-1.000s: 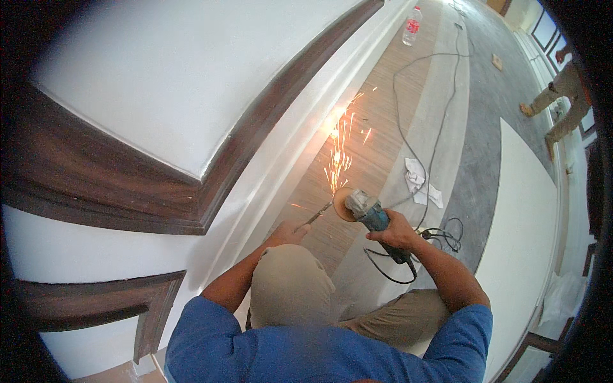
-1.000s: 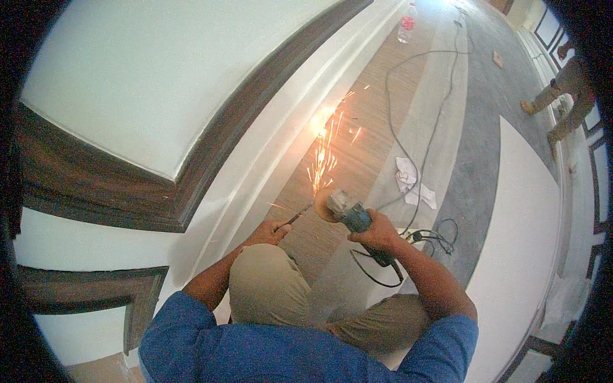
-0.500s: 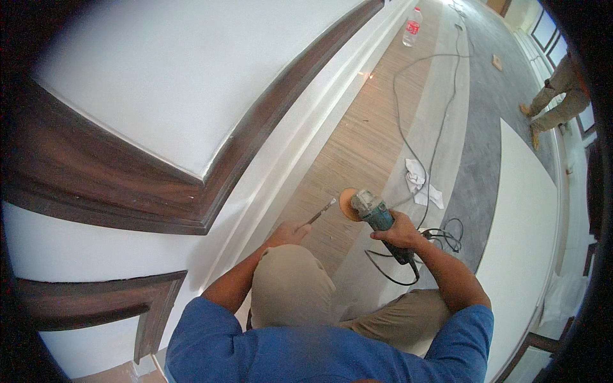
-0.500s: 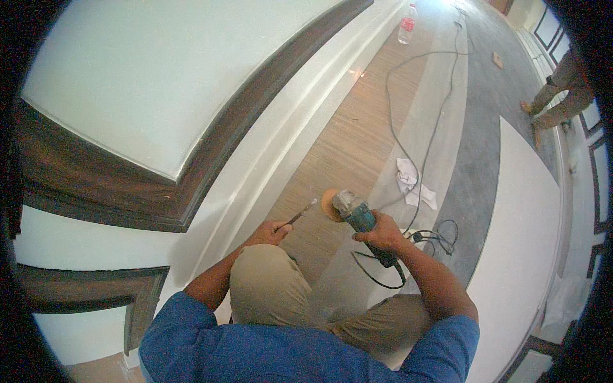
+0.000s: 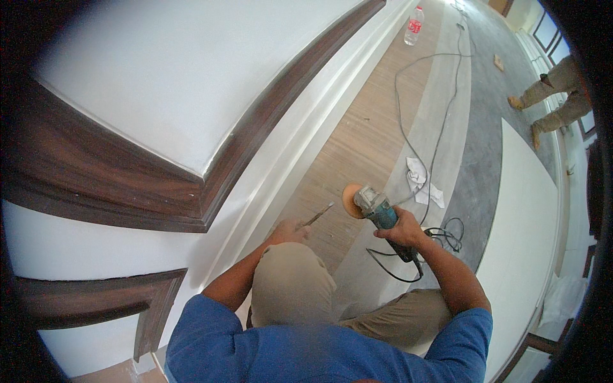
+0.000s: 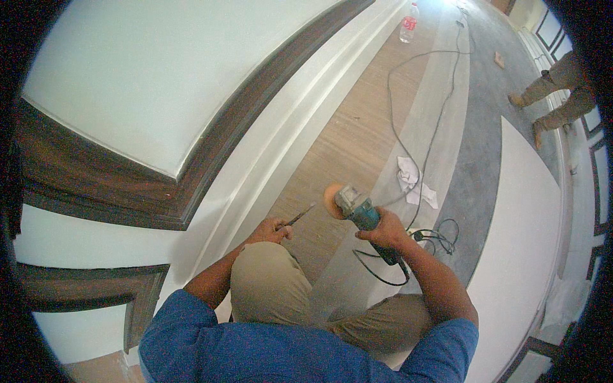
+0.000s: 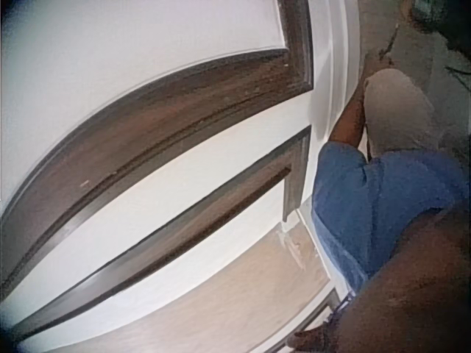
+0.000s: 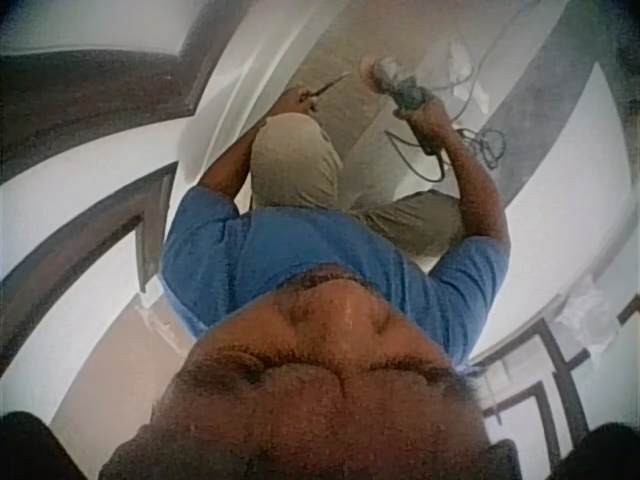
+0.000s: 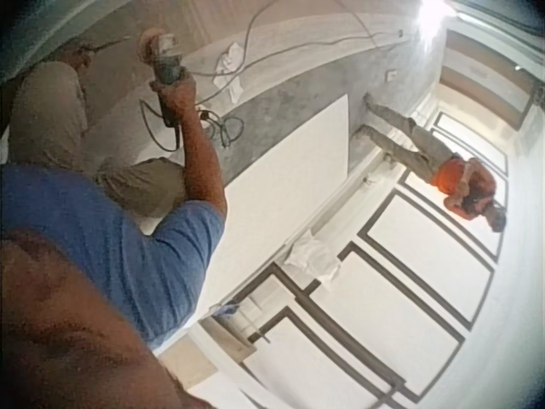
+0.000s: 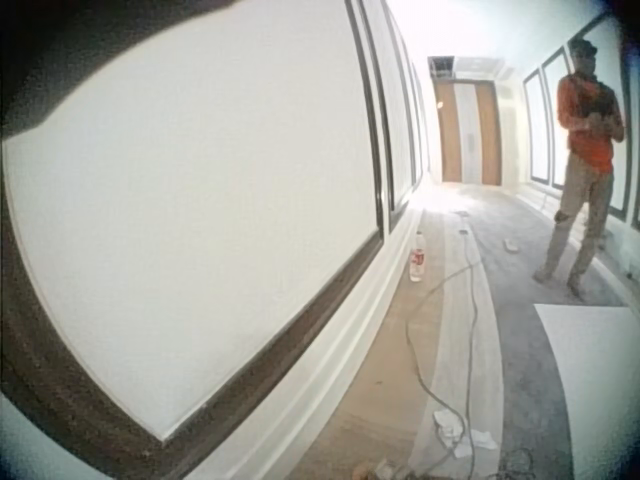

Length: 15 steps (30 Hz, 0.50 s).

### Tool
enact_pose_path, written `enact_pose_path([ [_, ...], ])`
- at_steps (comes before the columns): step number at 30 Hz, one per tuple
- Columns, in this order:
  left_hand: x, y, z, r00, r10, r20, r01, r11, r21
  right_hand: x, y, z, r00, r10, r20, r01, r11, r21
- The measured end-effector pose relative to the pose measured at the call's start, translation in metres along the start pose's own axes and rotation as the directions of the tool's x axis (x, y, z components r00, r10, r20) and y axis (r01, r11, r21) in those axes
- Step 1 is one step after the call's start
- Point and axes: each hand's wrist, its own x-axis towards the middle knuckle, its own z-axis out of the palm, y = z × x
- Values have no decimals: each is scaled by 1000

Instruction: The person uses a hand-held grinder to smooth the base of a wall, creating sparks as the tool contacts the surface, then moves down a hallway carrying a small object.

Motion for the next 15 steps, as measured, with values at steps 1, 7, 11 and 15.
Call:
enact_pose_path([
  [1, -1, 3, -2, 999, 35, -5, -35, 999, 33, 1, 4, 1, 1000, -14, -4, 14, 999, -32],
  [7, -4, 4, -5, 999, 49, -13, -49, 999, 11, 4, 4, 8, 997, -76, 33, 76, 997, 5],
  [11, -8, 13, -10, 999, 24, 22, -25, 999, 31, 5, -4, 11, 994, -93, 50, 94, 995, -19],
  [15, -8, 8, -5, 998, 64, -24, -65, 997, -30, 8, 1, 14, 995, -83, 49, 86, 995, -57],
])
